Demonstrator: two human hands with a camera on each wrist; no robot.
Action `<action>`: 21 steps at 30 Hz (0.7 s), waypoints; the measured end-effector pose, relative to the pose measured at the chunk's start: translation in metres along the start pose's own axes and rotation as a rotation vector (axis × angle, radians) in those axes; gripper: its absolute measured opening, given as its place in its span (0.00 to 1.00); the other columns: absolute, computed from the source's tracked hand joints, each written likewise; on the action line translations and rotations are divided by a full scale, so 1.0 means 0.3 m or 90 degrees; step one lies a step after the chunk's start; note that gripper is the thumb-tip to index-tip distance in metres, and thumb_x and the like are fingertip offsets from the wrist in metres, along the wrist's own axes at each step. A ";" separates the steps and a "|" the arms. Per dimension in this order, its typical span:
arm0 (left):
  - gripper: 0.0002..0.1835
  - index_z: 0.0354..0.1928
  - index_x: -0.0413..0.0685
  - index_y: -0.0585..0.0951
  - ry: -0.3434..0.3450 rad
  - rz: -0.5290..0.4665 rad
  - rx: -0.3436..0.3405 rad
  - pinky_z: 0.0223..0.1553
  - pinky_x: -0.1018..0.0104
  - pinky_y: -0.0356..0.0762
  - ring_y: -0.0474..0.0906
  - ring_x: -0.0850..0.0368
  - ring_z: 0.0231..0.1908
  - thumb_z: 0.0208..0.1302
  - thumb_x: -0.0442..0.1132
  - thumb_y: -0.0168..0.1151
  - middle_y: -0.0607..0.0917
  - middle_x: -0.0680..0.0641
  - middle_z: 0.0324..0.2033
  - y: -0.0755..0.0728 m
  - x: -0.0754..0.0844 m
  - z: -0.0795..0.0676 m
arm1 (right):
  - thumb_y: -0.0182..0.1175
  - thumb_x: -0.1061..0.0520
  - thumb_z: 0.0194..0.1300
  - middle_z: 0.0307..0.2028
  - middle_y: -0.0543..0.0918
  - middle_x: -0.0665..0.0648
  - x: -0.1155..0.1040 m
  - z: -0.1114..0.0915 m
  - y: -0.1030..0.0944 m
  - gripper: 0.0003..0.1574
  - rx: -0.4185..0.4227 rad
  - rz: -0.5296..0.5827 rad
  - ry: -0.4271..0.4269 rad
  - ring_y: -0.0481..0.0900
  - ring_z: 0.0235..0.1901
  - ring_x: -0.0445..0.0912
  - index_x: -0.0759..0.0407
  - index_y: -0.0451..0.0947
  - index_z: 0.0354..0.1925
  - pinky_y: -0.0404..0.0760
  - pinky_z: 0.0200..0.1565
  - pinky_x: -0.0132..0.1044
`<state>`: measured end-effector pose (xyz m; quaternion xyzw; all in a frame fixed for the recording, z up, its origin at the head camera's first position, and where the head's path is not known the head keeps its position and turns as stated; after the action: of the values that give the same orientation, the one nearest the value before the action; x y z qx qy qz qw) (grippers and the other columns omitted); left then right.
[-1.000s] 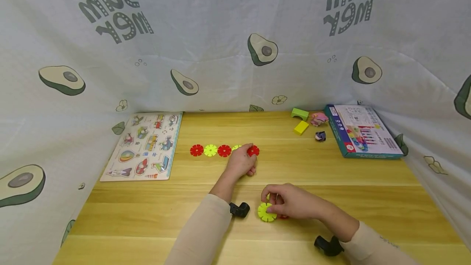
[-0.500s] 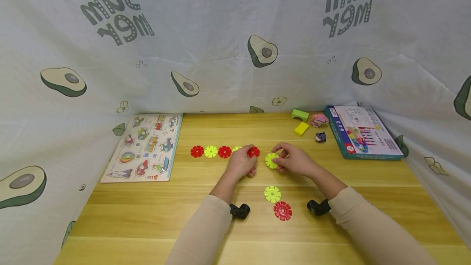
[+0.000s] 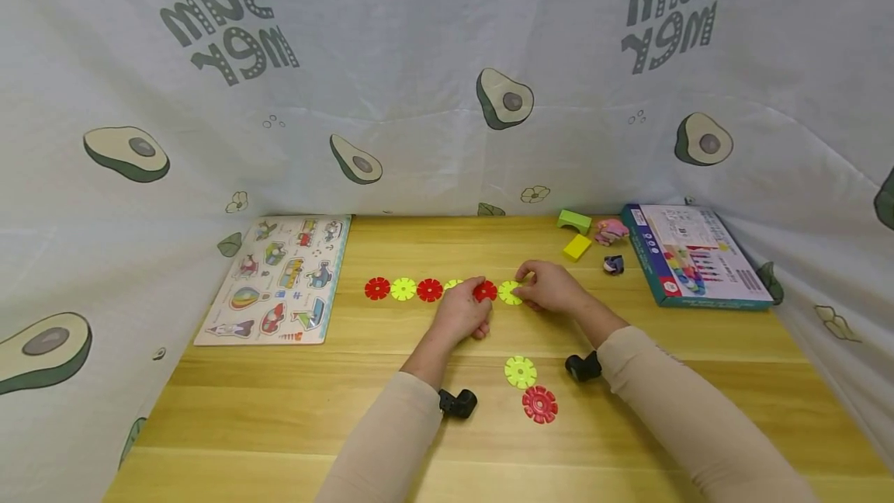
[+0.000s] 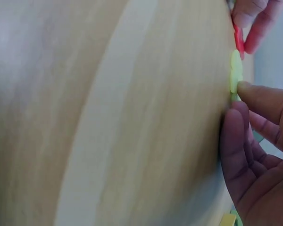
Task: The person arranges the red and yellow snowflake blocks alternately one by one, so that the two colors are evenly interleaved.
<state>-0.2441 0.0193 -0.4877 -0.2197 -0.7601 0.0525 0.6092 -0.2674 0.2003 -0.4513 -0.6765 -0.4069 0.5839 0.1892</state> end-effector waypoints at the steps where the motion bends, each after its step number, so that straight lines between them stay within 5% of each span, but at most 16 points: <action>1: 0.27 0.65 0.54 0.67 0.001 0.002 0.000 0.15 0.61 0.79 0.77 0.52 0.11 0.62 0.36 0.54 0.78 0.44 0.11 0.000 0.001 -0.001 | 0.62 0.53 0.61 0.18 0.76 0.55 0.001 0.002 0.002 0.14 0.001 -0.006 -0.002 0.72 0.15 0.46 0.58 0.72 0.42 0.70 0.18 0.34; 13: 0.28 0.64 0.55 0.68 0.009 0.009 0.004 0.15 0.61 0.79 0.77 0.53 0.11 0.61 0.38 0.56 0.78 0.45 0.09 -0.004 0.004 -0.009 | 0.60 0.50 0.63 0.22 0.76 0.55 0.012 -0.018 0.001 0.16 0.017 -0.004 0.009 0.73 0.19 0.46 0.56 0.72 0.45 0.72 0.22 0.35; 21: 0.28 0.64 0.56 0.68 0.063 0.078 -0.012 0.13 0.63 0.77 0.76 0.54 0.09 0.61 0.42 0.60 0.77 0.48 0.08 0.006 0.008 -0.017 | 0.63 0.49 0.60 0.25 0.74 0.54 0.024 -0.138 -0.008 0.18 -0.001 -0.038 -0.045 0.71 0.23 0.46 0.55 0.75 0.47 0.71 0.24 0.36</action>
<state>-0.2391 0.0210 -0.4850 -0.2742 -0.7144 0.0716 0.6398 -0.2293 0.2163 -0.4440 -0.6434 -0.4337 0.6010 0.1916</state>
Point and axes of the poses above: each hand's wrist, its own z-axis towards the middle knuckle, its own y-axis out of the palm, x = y × z, the point moved 2 cm from there along z, towards the middle knuckle
